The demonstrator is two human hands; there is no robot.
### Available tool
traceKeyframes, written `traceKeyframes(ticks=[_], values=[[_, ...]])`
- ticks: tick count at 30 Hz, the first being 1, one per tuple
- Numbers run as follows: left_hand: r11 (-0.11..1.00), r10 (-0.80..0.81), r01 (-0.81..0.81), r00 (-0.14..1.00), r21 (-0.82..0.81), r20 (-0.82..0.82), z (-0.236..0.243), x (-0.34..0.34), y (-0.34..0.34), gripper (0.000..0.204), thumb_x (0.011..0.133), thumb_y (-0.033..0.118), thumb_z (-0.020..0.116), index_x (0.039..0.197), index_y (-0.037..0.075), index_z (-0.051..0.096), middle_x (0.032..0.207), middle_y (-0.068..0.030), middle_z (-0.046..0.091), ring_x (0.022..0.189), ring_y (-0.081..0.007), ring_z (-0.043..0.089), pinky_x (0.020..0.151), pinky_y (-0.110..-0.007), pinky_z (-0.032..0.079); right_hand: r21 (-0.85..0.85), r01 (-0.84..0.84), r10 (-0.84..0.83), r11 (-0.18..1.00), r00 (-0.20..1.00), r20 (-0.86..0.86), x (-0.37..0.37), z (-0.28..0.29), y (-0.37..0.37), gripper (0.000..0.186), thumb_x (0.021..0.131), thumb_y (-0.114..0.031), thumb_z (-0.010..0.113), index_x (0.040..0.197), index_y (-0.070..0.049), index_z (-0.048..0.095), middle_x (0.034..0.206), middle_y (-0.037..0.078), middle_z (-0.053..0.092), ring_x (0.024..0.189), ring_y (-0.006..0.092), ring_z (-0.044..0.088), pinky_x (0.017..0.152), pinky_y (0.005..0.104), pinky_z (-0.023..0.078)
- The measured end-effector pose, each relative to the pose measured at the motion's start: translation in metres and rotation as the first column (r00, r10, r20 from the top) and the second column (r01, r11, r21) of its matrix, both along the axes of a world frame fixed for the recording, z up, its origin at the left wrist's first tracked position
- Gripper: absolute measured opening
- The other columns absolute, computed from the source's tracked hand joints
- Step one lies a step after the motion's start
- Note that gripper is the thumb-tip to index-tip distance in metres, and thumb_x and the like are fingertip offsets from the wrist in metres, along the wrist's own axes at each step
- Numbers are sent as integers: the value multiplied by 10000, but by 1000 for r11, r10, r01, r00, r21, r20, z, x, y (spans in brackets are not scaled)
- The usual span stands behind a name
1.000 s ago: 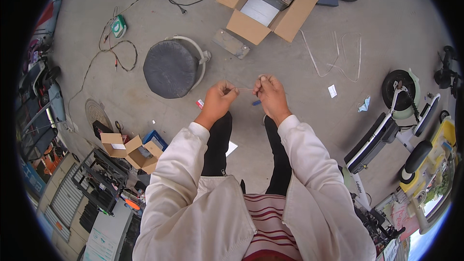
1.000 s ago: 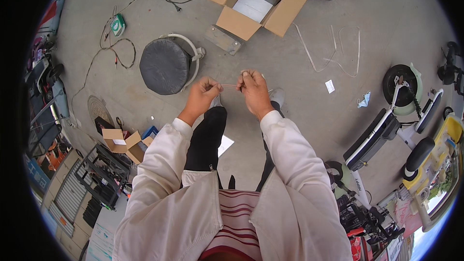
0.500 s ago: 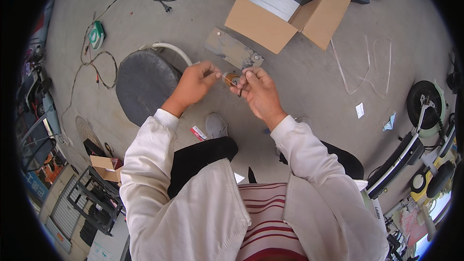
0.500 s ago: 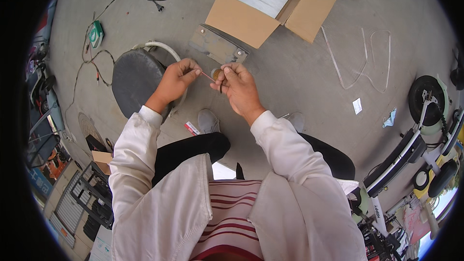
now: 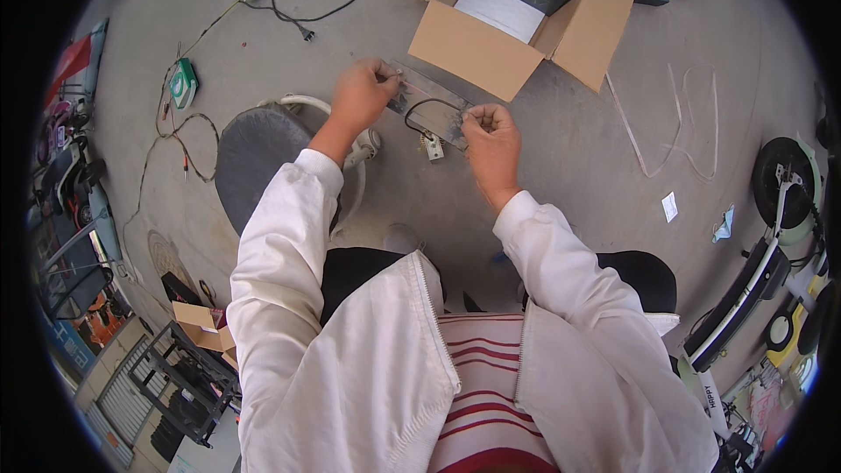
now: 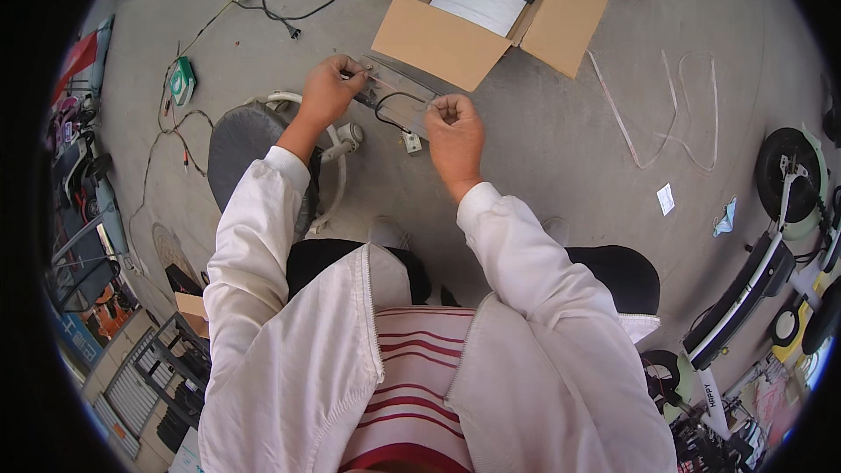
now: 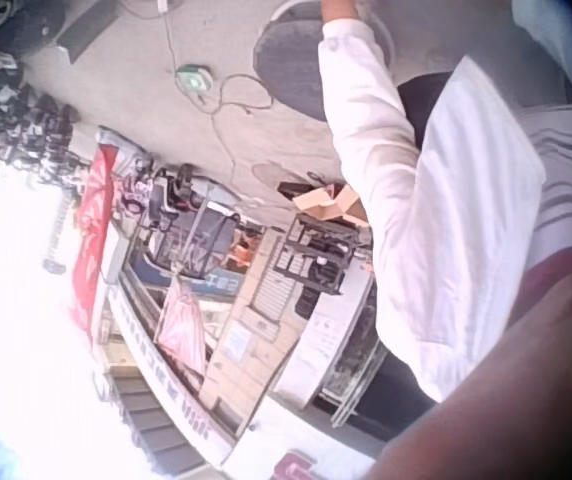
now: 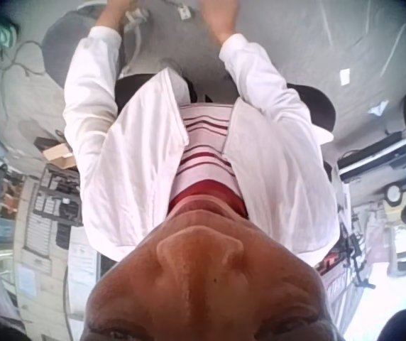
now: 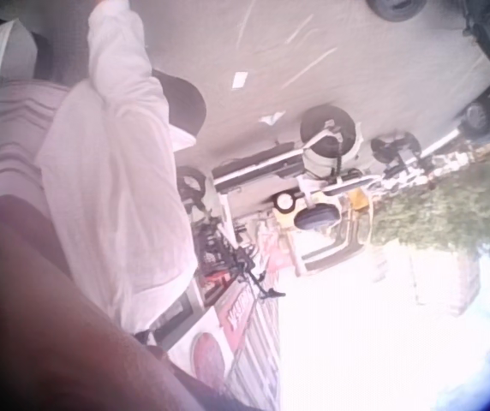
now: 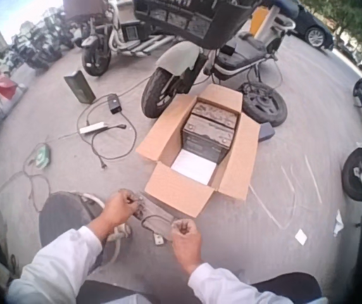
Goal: The person uses a multimeter to test electrical connections on an electric scooter's handlebar wiring. They strip wire ends, connect probes to various wires, and observe readings on the multimeter display while working in an outdoor workshop area.
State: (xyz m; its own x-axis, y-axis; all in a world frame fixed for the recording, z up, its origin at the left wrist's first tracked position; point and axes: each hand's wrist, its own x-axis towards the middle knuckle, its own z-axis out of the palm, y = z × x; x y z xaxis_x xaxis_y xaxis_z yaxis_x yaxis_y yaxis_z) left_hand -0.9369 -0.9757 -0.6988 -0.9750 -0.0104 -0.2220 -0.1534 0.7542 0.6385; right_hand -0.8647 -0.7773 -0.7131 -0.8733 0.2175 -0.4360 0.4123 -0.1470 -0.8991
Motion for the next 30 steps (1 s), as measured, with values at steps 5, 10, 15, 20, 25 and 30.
traceKeyframes(ticks=[5, 10, 15, 20, 25, 30], values=[[993, 47, -57, 995, 107, 89, -10, -13, -5, 144, 766, 129, 692, 807, -5, 657, 730, -61, 661, 652, -117, 589, 623, -267, 463, -14, 1, -2, 1000, 1000, -16, -3, -7, 1, 49, 815, -52, 620, 832, -6, 614, 712, -3, 602, 646, 55, 523, 629, 223, 447], [988, 51, -73, 986, 136, 161, -11, -21, -9, 125, 767, 109, 696, 793, -6, 653, 713, -33, 645, 640, -87, 556, 607, -245, 448, 54, -92, 91, 994, 996, 21, -5, -8, 6, 82, 812, -75, 617, 820, 7, 619, 719, 10, 616, 637, 62, 527, 614, 231, 451], [971, 59, -99, 982, 218, 182, -26, -25, -15, 115, 756, 91, 709, 782, -7, 654, 719, -21, 645, 644, -75, 547, 599, -230, 439, 83, -90, 87, 992, 995, 45, -6, -13, 7, 95, 798, -80, 629, 808, 13, 614, 709, 16, 616, 619, 64, 524, 577, 234, 447], [968, 81, -128, 973, 215, 217, -27, -25, -16, 98, 754, 75, 704, 792, -2, 657, 748, -27, 651, 660, -80, 551, 613, -223, 436, 1, -77, 77, 997, 989, 130, -5, -2, 9, 100, 781, -73, 638, 809, 18, 610, 694, 22, 613, 611, 64, 525, 549, 237, 443], [943, 105, -179, 960, 280, 260, -38, -28, -20, 152, 707, 128, 734, 776, 15, 660, 718, -65, 657, 643, -135, 591, 610, -274, 463, 148, -104, 98, 983, 994, 42, -2, -11, 8, 115, 777, -77, 645, 833, 15, 606, 645, 27, 590, 582, 81, 520, 547, 242, 443], [922, 65, -210, 911, 324, 407, -30, -38, -20, 96, 755, 68, 715, 788, 23, 637, 757, -29, 646, 709, -106, 563, 662, -240, 432, 447, -452, 477, 772, 877, 62, 31, 13, -12, 206, 778, -168, 670, 936, -49, 609, 770, 97, 589, 670, 203, 574, 634, 317, 484]])
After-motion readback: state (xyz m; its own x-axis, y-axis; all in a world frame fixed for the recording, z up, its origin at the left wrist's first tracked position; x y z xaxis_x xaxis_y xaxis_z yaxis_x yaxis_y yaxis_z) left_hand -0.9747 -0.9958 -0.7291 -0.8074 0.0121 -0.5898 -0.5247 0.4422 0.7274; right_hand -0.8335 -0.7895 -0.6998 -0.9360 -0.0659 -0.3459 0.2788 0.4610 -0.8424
